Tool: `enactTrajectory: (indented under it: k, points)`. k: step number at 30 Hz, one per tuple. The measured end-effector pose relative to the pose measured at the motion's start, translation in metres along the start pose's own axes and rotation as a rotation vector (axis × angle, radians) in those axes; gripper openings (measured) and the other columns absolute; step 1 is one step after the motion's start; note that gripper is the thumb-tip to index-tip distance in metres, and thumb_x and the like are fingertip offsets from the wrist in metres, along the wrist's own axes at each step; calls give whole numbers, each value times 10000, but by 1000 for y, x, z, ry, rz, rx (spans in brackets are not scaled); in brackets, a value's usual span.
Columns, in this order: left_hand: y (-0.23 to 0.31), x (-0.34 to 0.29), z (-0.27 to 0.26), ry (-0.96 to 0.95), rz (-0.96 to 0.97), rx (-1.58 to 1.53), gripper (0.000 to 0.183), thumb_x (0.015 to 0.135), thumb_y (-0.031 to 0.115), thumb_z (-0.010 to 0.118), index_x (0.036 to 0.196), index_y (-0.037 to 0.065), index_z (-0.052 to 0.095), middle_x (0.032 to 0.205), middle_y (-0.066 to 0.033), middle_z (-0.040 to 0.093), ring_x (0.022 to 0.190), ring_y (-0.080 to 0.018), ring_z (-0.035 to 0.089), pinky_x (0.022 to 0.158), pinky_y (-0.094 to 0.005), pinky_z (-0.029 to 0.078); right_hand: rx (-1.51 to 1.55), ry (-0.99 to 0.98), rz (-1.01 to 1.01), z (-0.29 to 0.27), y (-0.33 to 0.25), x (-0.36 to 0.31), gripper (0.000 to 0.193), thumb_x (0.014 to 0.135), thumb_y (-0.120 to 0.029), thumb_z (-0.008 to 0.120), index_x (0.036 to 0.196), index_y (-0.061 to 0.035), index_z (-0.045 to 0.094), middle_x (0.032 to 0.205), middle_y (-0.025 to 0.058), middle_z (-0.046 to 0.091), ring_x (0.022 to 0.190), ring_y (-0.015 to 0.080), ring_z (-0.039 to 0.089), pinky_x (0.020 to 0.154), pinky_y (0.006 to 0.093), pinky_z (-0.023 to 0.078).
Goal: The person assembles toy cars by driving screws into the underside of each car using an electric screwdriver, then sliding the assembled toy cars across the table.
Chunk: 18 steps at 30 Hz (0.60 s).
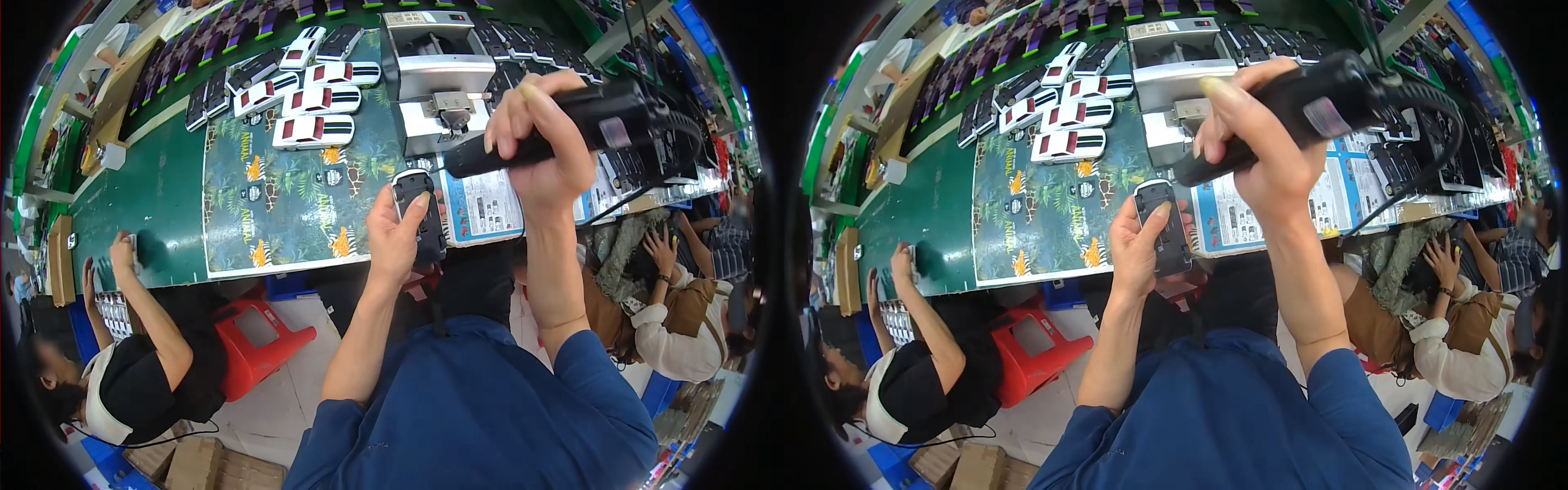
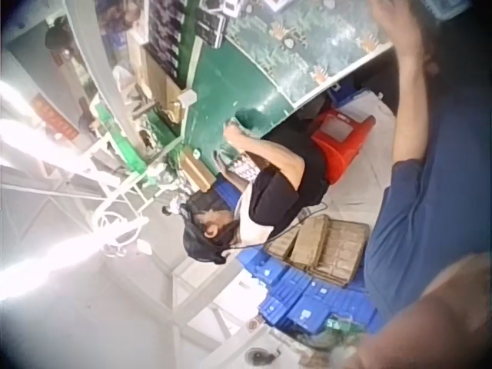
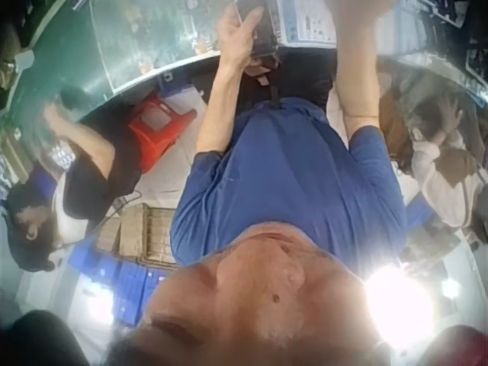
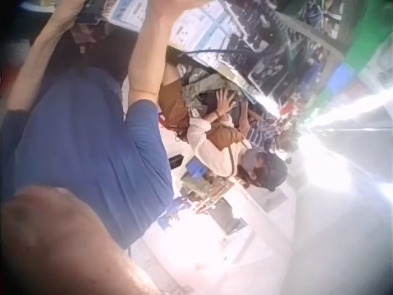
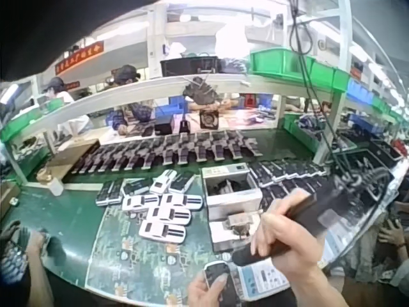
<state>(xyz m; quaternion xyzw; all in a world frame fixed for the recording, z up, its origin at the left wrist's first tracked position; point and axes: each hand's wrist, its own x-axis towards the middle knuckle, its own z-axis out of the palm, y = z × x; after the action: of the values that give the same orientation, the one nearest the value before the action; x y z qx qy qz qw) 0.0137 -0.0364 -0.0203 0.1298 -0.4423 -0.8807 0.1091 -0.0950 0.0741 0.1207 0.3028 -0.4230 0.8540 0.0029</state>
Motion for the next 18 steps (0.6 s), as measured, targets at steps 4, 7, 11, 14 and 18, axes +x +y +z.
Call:
enactTrajectory:
  k: [4,7,11,14,18]
  points:
    - [3,0,0,-3,-22,-7,238,960,101,617,1179,15,580,1007,-111,704,818,-144,699,731,-291,601,3,-44,-66,15,1,-13,127,871,-35,643,895,20,531,632,97,564,486,145,545,521,310,504]
    - [5,0,3,-10,-3,4,241,963,98,613,1187,16,582,1005,-103,703,813,-137,697,724,-288,599,-56,-85,-68,15,12,-16,135,855,-13,669,882,12,539,639,87,574,495,133,555,515,286,498]
    - [0,-1,1,1,24,11,250,961,90,613,1194,7,576,1004,-106,702,816,-135,696,716,-288,598,-154,-51,-23,15,23,-25,165,821,23,710,855,-7,552,640,66,586,499,114,564,496,251,479]
    - [-1,-3,-1,-13,13,3,271,953,76,622,1205,-6,566,1018,-103,701,845,-126,691,727,-271,584,-179,-99,-38,14,29,-29,186,793,22,721,832,-31,547,659,67,595,534,101,548,518,247,442]
    - [5,-4,5,16,22,-34,221,945,47,636,1150,-15,582,1016,-72,682,846,-83,648,739,-251,550,-189,-128,-31,15,30,-32,203,775,-9,732,804,-54,536,651,62,584,560,94,522,538,254,408]
